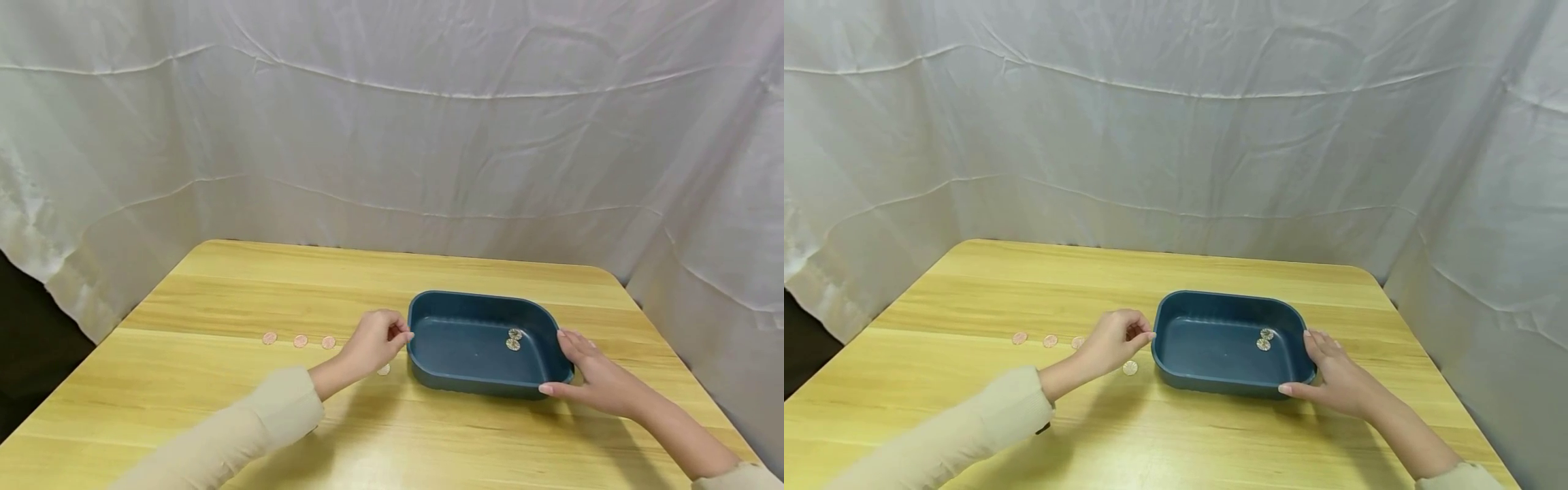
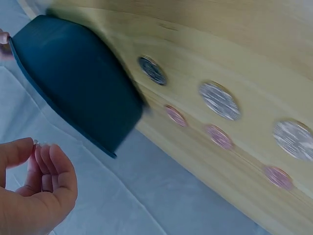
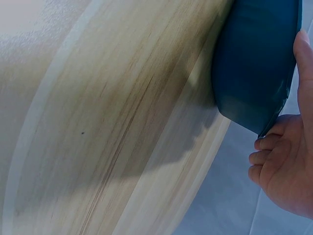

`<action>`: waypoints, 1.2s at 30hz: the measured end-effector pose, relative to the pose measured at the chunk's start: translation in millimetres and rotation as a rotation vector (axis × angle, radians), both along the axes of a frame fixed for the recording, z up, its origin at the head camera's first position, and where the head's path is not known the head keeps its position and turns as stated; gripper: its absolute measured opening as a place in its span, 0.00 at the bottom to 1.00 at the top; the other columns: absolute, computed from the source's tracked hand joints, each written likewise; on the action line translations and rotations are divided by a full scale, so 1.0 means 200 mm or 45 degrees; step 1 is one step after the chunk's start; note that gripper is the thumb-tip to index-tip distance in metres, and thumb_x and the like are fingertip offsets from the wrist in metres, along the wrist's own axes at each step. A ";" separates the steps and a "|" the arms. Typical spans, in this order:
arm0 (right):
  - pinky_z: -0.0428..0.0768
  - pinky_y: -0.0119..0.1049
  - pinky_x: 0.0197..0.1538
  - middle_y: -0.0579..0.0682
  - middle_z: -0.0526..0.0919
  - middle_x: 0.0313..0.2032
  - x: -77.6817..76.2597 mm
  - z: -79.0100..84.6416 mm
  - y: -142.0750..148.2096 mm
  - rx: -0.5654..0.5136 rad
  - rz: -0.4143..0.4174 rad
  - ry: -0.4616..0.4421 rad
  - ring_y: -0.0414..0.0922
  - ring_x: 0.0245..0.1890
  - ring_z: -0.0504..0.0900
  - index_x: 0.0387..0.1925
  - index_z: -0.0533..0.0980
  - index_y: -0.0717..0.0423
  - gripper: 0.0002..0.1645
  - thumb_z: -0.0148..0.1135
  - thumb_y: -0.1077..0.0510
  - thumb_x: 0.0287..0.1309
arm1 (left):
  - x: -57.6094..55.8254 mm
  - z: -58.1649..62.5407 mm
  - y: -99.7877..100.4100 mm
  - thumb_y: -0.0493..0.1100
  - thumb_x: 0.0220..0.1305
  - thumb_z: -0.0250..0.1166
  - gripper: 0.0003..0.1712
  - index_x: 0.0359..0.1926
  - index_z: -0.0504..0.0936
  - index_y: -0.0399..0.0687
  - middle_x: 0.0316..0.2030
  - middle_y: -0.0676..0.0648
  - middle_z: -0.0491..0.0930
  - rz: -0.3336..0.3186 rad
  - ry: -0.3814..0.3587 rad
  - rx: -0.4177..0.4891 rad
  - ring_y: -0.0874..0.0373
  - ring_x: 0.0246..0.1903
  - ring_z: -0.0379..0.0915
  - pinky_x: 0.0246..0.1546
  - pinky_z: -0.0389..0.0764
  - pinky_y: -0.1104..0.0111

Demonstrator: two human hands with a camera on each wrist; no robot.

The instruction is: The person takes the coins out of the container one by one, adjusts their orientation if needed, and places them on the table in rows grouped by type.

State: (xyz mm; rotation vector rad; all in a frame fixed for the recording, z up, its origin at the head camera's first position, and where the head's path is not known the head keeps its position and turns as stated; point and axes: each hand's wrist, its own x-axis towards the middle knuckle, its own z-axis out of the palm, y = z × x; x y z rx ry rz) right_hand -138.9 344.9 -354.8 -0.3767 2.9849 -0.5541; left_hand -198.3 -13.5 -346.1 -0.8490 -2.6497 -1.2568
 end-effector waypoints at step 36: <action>0.54 0.70 0.58 0.74 0.49 0.67 0.01 0.00 -0.01 0.010 -0.026 -0.027 0.73 0.65 0.47 0.66 0.49 0.75 0.62 0.65 0.37 0.47 | 0.00 -0.09 0.75 0.38 0.59 0.64 0.06 0.26 0.82 0.42 0.21 0.51 0.78 0.038 -0.342 0.318 0.69 0.18 0.66 0.21 0.69 0.79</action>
